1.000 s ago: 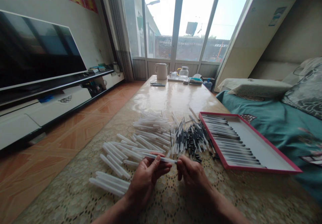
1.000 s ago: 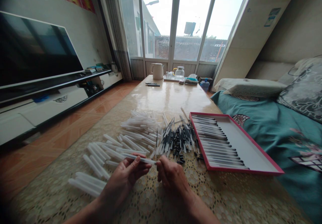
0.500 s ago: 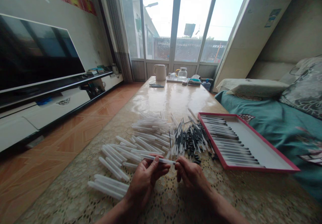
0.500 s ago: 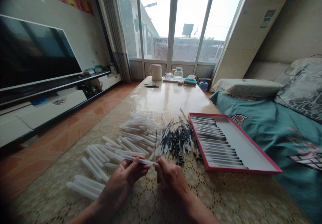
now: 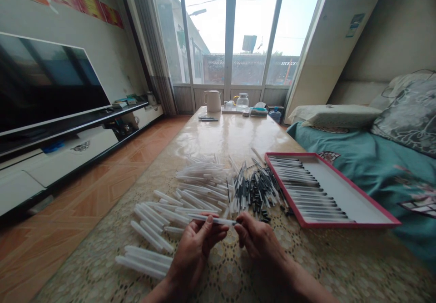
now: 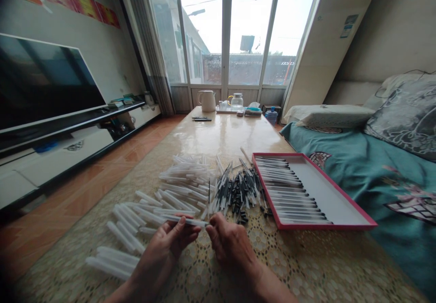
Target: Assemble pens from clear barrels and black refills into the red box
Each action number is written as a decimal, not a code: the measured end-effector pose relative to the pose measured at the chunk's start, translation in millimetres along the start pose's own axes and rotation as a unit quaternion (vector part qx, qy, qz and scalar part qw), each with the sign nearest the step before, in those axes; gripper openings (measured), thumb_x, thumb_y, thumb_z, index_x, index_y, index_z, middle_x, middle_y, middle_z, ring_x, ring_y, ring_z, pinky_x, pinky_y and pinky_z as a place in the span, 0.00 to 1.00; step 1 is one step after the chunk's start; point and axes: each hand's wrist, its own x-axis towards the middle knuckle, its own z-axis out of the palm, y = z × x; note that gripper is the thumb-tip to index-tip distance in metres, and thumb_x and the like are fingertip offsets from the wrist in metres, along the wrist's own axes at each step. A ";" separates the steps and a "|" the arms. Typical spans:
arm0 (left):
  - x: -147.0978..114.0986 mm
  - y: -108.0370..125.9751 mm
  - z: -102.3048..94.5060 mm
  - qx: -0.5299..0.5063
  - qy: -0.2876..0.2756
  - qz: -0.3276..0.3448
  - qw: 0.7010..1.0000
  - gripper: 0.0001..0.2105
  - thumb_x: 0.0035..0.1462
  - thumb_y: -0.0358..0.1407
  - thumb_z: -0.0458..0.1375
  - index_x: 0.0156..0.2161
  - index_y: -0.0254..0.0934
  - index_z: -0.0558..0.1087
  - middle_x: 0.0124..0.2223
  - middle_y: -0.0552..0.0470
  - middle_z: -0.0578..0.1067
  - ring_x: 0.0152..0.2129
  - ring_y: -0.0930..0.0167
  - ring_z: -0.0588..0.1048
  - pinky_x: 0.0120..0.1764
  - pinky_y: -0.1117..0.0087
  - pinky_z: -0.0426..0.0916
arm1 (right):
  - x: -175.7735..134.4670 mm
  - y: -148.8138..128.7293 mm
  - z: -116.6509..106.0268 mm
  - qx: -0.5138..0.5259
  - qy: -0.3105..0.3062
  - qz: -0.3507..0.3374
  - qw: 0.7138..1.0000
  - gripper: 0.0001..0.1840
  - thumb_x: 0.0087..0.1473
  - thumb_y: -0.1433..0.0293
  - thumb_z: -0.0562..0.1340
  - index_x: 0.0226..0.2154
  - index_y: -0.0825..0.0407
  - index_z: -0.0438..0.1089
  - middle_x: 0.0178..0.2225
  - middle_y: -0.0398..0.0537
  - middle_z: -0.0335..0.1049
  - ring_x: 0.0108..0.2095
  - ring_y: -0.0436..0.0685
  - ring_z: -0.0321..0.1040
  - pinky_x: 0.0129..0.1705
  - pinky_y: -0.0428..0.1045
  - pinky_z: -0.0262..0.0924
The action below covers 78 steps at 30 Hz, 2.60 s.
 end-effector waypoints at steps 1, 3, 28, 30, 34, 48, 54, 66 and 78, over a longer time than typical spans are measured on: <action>-0.1 0.2 -0.1 0.002 0.002 0.000 1.000 0.12 0.44 0.34 0.67 0.33 0.31 0.71 0.29 0.47 0.79 0.27 0.67 0.79 0.34 0.70 0.74 | -0.1 -0.2 -0.2 -0.002 0.000 0.001 1.000 0.14 0.62 0.62 0.45 0.31 0.50 0.59 0.20 0.42 0.69 0.21 0.50 0.67 0.25 0.43 0.52; -0.5 1.0 0.6 0.008 0.004 -0.001 1.000 0.12 0.44 0.34 0.67 0.33 0.31 0.72 0.29 0.47 0.79 0.27 0.67 0.79 0.34 0.70 0.74 | 0.1 -0.7 -0.6 -0.001 -0.004 0.000 1.000 0.14 0.62 0.63 0.45 0.31 0.49 0.59 0.20 0.41 0.69 0.21 0.50 0.67 0.25 0.43 0.52; -23.5 11.3 14.8 0.409 -0.056 0.207 0.887 0.10 0.51 0.36 0.60 0.40 0.37 0.73 0.34 0.48 0.74 0.25 0.70 0.74 0.29 0.72 0.67 | 4.6 8.1 -5.3 0.024 0.142 0.029 0.989 0.13 0.62 0.63 0.47 0.32 0.52 0.62 0.23 0.43 0.64 0.23 0.51 0.62 0.27 0.44 0.55; -32.1 17.2 18.9 0.516 -0.107 0.223 0.820 0.07 0.53 0.34 0.58 0.38 0.38 0.74 0.35 0.47 0.75 0.28 0.69 0.73 0.33 0.71 0.67 | 5.1 10.6 -4.6 0.034 0.147 0.041 0.988 0.14 0.62 0.63 0.47 0.32 0.52 0.62 0.22 0.43 0.64 0.23 0.51 0.63 0.28 0.45 0.55; -27.9 30.3 26.4 0.689 -0.180 0.225 0.665 0.07 0.55 0.30 0.52 0.37 0.38 0.73 0.36 0.48 0.74 0.34 0.66 0.72 0.38 0.67 0.65 | 6.4 14.7 -2.7 0.041 0.154 0.041 0.986 0.14 0.61 0.62 0.48 0.33 0.52 0.62 0.23 0.43 0.65 0.23 0.52 0.64 0.28 0.45 0.55; 57.7 39.3 32.5 0.809 -0.154 0.278 0.494 0.07 0.51 0.27 0.52 0.32 0.36 0.73 0.37 0.47 0.70 0.35 0.67 0.69 0.38 0.68 0.63 | 8.3 15.8 -4.9 0.042 0.173 0.043 0.983 0.12 0.60 0.63 0.50 0.34 0.53 0.64 0.23 0.43 0.66 0.23 0.53 0.65 0.28 0.45 0.55; 62.1 37.3 30.3 0.793 -0.171 0.304 0.499 0.08 0.50 0.24 0.50 0.31 0.36 0.70 0.35 0.45 0.71 0.35 0.64 0.68 0.38 0.65 0.63 | 7.9 15.0 -5.1 0.051 0.179 0.050 0.981 0.13 0.60 0.64 0.49 0.38 0.53 0.64 0.25 0.45 0.68 0.26 0.54 0.67 0.30 0.46 0.57; 18.5 41.3 -3.9 0.388 -0.058 0.165 0.905 0.08 0.53 0.39 0.57 0.33 0.35 0.67 0.24 0.54 0.71 0.19 0.75 0.67 0.24 0.75 0.62 | 3.0 2.9 -9.6 -0.013 0.183 -0.006 0.983 0.07 0.55 0.69 0.53 0.34 0.52 0.65 0.19 0.38 0.60 0.19 0.49 0.58 0.24 0.43 0.49; 13.2 23.3 -19.8 0.160 -0.006 0.081 0.984 0.14 0.47 0.44 0.62 0.33 0.36 0.66 0.19 0.61 0.68 0.11 0.82 0.62 0.15 0.81 0.56 | -3.9 -6.7 -10.9 -0.081 0.103 -0.066 0.989 0.09 0.56 0.68 0.54 0.30 0.53 0.68 0.24 0.43 0.66 0.22 0.48 0.59 0.28 0.43 0.50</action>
